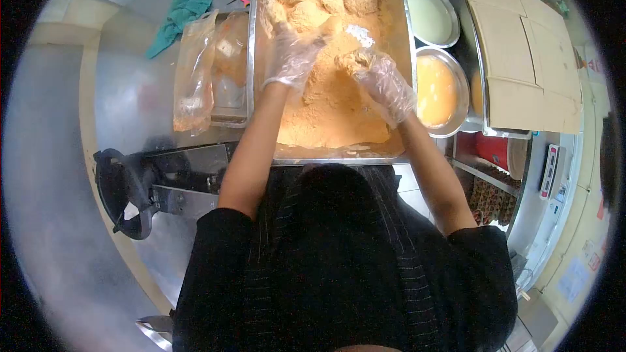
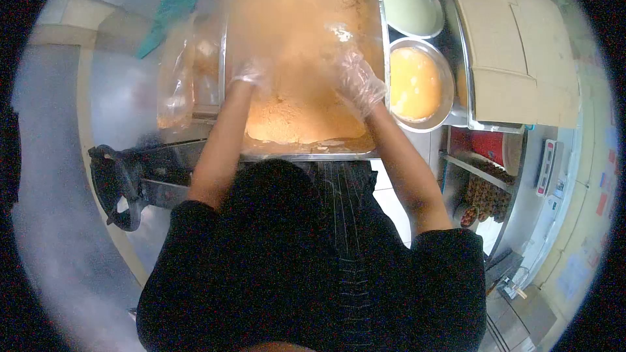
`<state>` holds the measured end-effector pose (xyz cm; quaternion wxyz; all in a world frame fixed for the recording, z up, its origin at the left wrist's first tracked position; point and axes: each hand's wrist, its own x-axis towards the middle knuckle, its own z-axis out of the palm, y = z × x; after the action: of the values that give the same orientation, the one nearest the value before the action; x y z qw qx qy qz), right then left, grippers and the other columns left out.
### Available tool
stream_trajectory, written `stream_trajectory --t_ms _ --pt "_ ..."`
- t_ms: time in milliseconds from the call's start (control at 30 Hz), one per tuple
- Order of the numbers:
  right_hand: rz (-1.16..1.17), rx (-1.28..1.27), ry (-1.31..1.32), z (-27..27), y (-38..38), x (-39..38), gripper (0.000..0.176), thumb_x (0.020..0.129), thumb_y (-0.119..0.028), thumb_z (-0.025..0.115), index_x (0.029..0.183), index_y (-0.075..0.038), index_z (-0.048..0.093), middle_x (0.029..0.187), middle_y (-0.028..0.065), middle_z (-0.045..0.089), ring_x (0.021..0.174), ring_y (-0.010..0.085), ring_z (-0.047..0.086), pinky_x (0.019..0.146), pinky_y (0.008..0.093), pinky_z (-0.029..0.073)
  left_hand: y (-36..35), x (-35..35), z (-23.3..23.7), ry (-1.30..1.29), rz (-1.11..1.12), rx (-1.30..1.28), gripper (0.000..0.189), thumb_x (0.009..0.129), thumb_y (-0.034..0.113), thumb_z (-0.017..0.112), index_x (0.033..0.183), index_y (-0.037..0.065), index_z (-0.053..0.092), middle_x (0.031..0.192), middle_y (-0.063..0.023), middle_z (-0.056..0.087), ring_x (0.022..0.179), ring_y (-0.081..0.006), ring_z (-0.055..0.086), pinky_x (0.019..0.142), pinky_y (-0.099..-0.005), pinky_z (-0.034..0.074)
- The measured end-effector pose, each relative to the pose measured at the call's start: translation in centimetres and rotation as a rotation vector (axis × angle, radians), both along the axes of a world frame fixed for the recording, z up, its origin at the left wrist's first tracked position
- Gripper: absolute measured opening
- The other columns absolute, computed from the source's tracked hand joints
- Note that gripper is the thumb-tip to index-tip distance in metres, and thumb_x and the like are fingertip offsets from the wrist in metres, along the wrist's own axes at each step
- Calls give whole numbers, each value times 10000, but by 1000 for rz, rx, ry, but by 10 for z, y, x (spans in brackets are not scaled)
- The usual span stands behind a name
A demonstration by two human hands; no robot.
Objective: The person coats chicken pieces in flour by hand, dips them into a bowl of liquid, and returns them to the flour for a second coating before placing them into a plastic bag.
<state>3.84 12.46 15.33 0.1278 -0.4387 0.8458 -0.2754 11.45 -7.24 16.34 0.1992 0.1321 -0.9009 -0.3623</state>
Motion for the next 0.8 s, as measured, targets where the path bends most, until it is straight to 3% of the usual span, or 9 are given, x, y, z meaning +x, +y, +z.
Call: stream_trajectory --t_ms 100,167,233,300,433,500,567,767,800 --pt "-124 -164 -590 65 -23 33 340 870 -255 628 1101 -6 636 1018 150 677 935 237 636 853 343 486 2 -11 -5 113 -41 24 538 926 512 500 1280 112 563 844 -141 619 780 -217 599 720 -316 498" --pt "-93 -97 -528 49 -30 35 370 856 -292 648 1056 20 645 1001 139 681 904 211 631 814 338 489 -10 -39 -39 -170 -182 -531 555 907 540 511 1309 160 553 845 -110 638 816 -226 608 743 -344 493" --pt "-91 -135 -662 15 -30 38 365 845 -325 655 1043 -19 658 1000 122 684 887 201 630 806 338 489 2 -41 -18 -123 -106 -327 577 907 530 518 1346 155 517 850 -89 651 820 -208 619 752 -376 485" --pt "-25 -6 -591 50 -24 54 317 864 -310 627 1046 -51 655 1012 120 680 866 200 635 797 341 496 17 -21 64 -390 230 564 682 888 588 504 1372 110 472 843 -126 659 835 -207 624 753 -423 472" --pt "40 223 -253 29 -6 44 256 875 -257 577 981 -32 640 879 147 647 806 243 633 737 371 508 -10 -28 42 -436 11 322 780 780 563 615 1364 72 451 1011 -185 628 954 -260 613 837 -415 474" --pt "73 480 563 3 -4 2 285 827 -233 593 1028 -33 620 839 152 612 763 251 626 703 392 510 -8 -22 26 -683 -262 -100 838 727 551 671 1360 53 440 1095 -215 613 1013 -287 607 879 -411 474" --pt "361 880 1095 -116 -24 -69 350 789 -223 601 1091 -46 594 860 144 590 766 240 611 685 400 505 11 -11 6 -871 -438 -319 899 673 538 726 1356 34 429 1179 -244 597 1073 -313 602 921 -407 475" --pt "357 614 378 -51 -53 -46 419 857 -230 553 1230 -39 532 1064 189 612 965 211 620 803 364 518 -18 -9 -14 -825 -415 -100 736 684 326 648 1315 -8 465 1127 -267 612 1047 -324 605 915 -386 472" --pt "397 562 268 -29 -48 -36 434 877 -224 536 1262 -27 512 1084 202 614 986 206 622 818 359 521 -21 4 59 -1013 -509 4 729 685 253 599 1348 -2 436 1114 -274 615 1081 -306 600 949 -357 454"
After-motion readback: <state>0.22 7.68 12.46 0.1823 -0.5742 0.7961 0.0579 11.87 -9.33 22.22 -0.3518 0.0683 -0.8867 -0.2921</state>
